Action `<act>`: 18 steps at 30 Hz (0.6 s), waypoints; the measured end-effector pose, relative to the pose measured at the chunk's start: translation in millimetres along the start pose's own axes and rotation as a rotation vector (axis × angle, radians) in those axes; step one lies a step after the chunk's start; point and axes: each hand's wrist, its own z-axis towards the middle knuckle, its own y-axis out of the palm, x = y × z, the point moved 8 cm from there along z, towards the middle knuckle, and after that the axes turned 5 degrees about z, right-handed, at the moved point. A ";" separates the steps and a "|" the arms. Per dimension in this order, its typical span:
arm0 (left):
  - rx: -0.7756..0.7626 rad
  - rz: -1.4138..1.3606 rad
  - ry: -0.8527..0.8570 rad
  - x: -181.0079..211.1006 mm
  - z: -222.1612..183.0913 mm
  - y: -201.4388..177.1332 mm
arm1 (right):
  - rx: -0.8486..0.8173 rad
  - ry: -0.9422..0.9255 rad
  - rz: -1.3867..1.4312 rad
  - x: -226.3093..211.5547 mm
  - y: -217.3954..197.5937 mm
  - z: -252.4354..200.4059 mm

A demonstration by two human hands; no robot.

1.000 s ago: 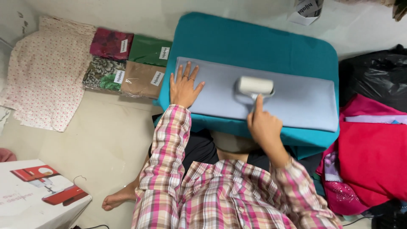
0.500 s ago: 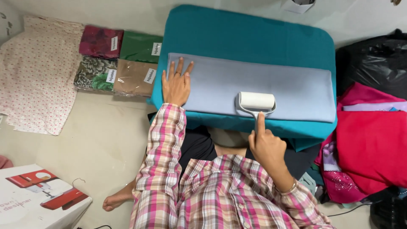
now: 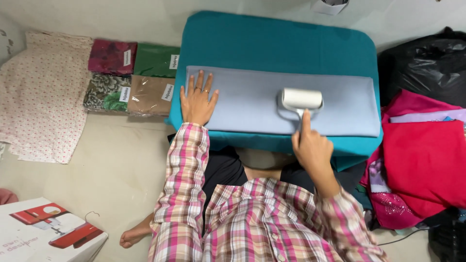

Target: Using a lint roller to clean a piece of grey fabric and then folding it neatly.

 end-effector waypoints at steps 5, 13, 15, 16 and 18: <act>-0.024 0.012 -0.009 -1.0 1.0 5.0 | -0.126 0.031 -0.041 23.5 -9.2 -50.2; -0.020 -0.006 -0.004 -2.5 1.9 5.0 | 0.007 0.131 0.021 97.0 18.6 77.2; -0.026 -0.018 -0.009 -4.0 2.8 6.3 | 0.062 0.169 0.031 115.2 24.1 98.2; -0.023 -0.016 -0.008 -4.1 2.5 4.7 | 0.065 0.169 0.034 113.5 20.0 87.2; -0.019 -0.019 -0.005 -2.3 2.0 4.5 | 0.035 0.178 0.051 112.7 15.7 64.1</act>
